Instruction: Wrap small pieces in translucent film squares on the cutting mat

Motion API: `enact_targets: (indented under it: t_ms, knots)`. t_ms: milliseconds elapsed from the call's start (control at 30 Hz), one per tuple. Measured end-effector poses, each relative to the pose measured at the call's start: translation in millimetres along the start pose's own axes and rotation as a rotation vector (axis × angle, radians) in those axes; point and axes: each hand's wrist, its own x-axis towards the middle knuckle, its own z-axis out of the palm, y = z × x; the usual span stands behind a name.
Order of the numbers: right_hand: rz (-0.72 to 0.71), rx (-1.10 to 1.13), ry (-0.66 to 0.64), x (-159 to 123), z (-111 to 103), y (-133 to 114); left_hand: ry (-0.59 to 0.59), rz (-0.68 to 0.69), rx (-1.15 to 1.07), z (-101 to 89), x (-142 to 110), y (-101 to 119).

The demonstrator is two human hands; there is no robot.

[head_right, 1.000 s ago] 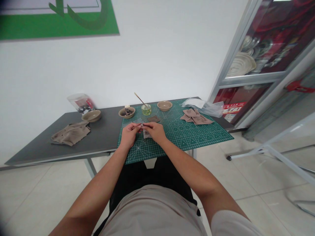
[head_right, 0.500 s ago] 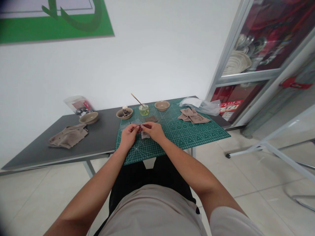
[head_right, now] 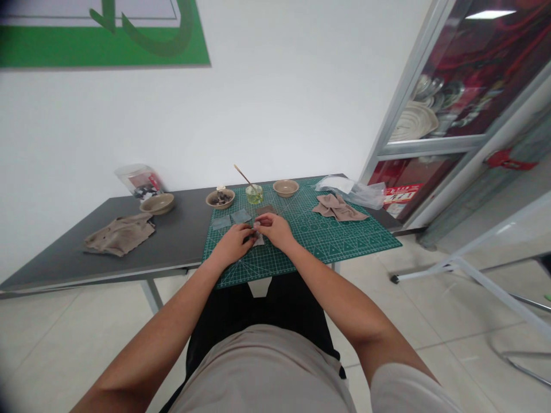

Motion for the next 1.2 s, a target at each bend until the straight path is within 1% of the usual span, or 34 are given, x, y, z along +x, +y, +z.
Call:
enact_targets:
  t_ms: [133, 300, 367, 500, 633, 800, 1000, 1100, 1200]
  knots:
    - [-0.038, -0.277, -0.055, -2.2, 0.4, -2.4, -0.048, 0.004, 0.139, -2.5, -4.9, 0.8]
    - [-0.189, -0.551, -0.116, -4.0, -0.4, -8.5, -0.076, 0.006, 0.187, -4.1, -6.2, 2.8]
    - [-0.218, -0.627, -0.132, -3.7, -0.2, -11.2, -0.083, 0.009, 0.191, -4.6, -5.9, 3.0]
    - [-0.171, -0.645, -0.181, -2.6, 0.2, -14.2, -0.076, 0.008, 0.177, -4.6, -6.5, 2.1]
    - [-0.230, -0.664, -0.192, -3.8, -2.2, -12.3, -0.063, 0.000, 0.141, -4.2, -6.8, -0.9]
    - [-0.265, -0.690, -0.202, -5.4, -7.8, -8.5, -0.097, -0.004, 0.117, -5.4, -4.9, -3.0]
    - [-0.277, -0.751, -0.210, 0.5, -0.2, -10.9, -0.084, -0.002, 0.146, -6.4, -5.2, 1.2]
    - [-0.301, -0.731, -0.239, -1.2, 2.3, -12.4, -0.085, -0.007, 0.148, -6.4, -5.5, 1.7]
    - [-0.329, -0.693, -0.263, -5.6, -2.5, -11.6, -0.081, -0.007, 0.149, -6.3, -6.2, 1.5]
